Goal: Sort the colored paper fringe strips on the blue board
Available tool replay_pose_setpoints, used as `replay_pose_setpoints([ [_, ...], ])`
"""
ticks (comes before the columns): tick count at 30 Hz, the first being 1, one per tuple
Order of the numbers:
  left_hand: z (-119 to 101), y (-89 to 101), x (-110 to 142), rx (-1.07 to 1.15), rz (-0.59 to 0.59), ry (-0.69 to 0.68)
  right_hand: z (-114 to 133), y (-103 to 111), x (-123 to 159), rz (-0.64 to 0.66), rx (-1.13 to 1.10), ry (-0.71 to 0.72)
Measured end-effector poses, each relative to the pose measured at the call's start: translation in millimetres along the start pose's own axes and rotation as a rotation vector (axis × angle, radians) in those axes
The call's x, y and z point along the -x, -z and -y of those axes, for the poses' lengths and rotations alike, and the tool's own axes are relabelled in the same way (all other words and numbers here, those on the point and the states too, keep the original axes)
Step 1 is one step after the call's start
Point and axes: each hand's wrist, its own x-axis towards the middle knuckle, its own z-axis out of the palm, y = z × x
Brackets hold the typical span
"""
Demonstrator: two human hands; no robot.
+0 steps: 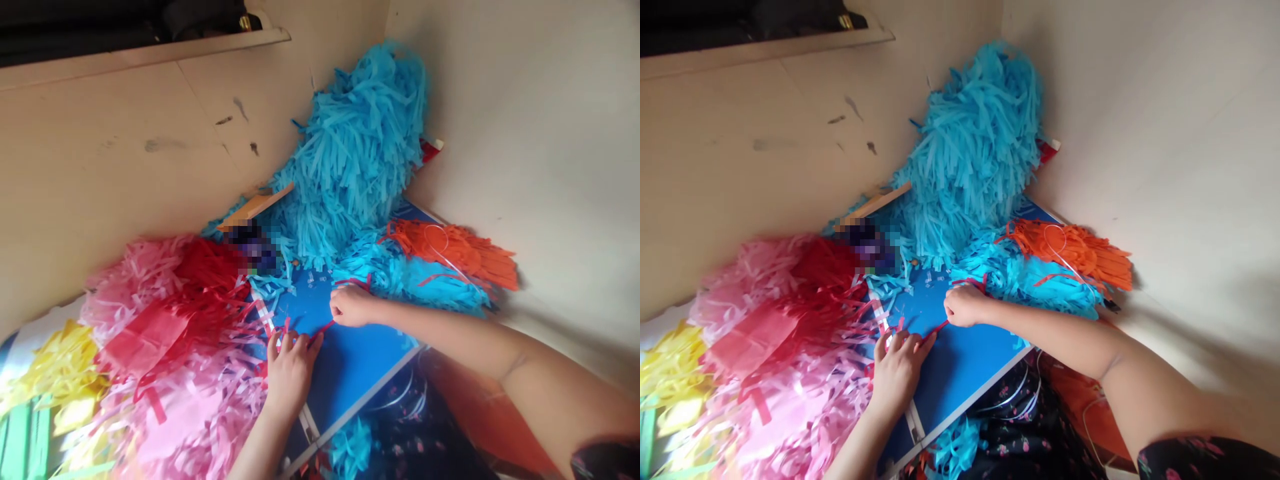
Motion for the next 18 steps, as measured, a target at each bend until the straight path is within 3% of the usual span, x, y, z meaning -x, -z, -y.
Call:
replay_pose_setpoints([
  [7,-3,1.0,-5,-0.028,-0.009,-0.02,13,3,12,-0.042,0.101,0.018],
  [13,-7,-3.6,-7,0.014,-0.082,-0.005,30,-22,20,-0.19,0.408,0.537],
  [18,-17,-9.6,-8,0.029,-0.15,0.034,26,-33,8,-0.201,0.437,0.632],
])
